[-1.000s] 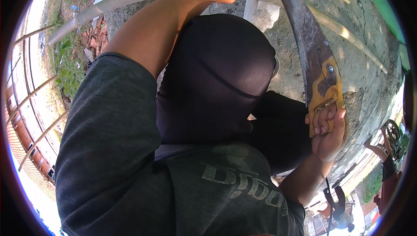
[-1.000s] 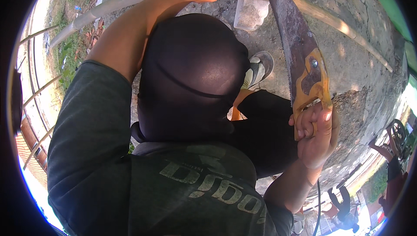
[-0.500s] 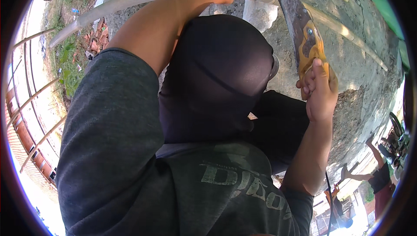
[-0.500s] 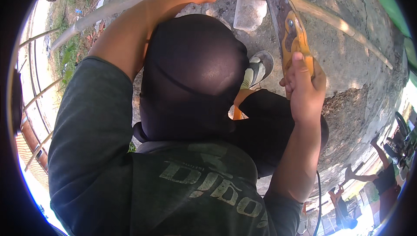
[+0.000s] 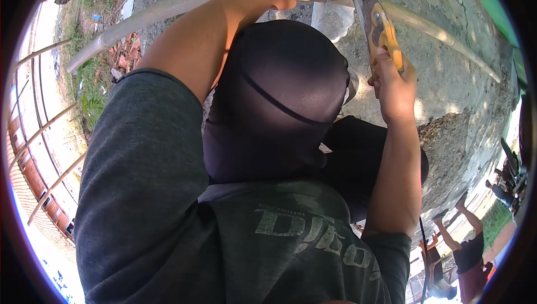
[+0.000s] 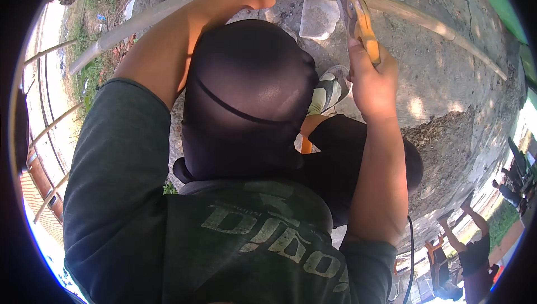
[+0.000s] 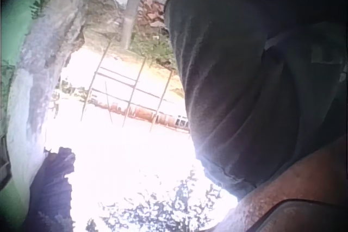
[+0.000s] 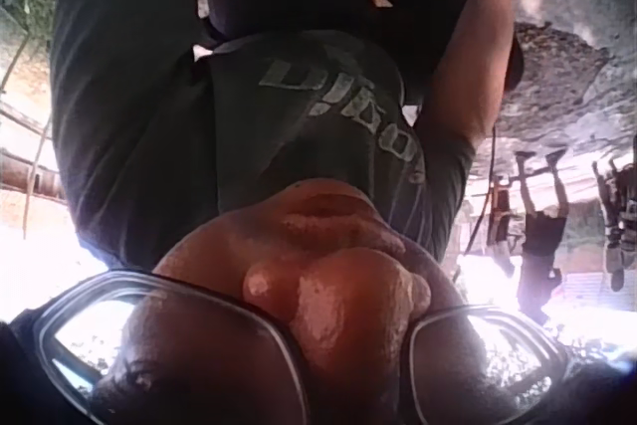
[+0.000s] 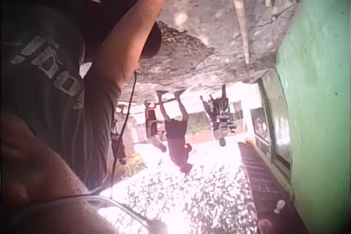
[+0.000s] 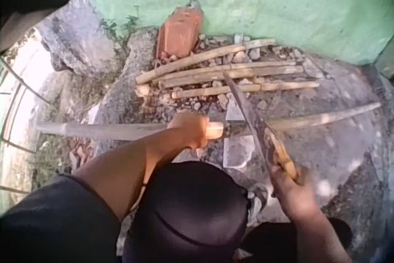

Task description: The recorder is using a hand saw to cut a bamboo pole into smaller sections.

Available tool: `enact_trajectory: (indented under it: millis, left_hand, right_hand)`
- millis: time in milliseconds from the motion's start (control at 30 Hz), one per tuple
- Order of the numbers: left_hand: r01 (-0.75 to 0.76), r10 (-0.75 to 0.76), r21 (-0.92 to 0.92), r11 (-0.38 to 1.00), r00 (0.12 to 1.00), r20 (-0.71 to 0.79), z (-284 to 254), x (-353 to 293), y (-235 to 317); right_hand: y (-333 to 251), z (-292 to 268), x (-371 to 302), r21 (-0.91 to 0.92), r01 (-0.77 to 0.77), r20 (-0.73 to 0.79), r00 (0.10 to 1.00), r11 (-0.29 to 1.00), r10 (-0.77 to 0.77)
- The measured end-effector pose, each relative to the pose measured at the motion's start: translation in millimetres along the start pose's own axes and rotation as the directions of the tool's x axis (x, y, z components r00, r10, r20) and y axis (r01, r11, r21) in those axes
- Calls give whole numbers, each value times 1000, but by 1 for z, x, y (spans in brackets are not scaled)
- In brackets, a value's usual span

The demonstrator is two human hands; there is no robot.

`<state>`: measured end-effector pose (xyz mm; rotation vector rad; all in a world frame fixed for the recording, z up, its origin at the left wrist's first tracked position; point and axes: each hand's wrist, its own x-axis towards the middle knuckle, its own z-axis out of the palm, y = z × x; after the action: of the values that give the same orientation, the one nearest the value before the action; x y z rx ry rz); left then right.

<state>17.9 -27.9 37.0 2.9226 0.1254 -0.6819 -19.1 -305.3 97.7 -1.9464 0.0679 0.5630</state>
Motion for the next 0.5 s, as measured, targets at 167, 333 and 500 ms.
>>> enact_trajectory:
  millis: [167, 333, 500]
  left_hand:
    - [-11, 12, -14, 1000, 1000, 13, 1, 3, -13]
    - [8, -12, -67, 998, 998, -60, 9, -5, -1]
    - [-55, 38, -122, 991, 990, -139, 27, 7, -22]
  right_hand:
    - [23, -29, -64, 83, -4, 33, 999, 997, 1]
    - [7, -6, -30, 68, 8, 11, 1000, 998, -8]
    - [-9, 4, 21, 301, -113, 92, 992, 947, 89]
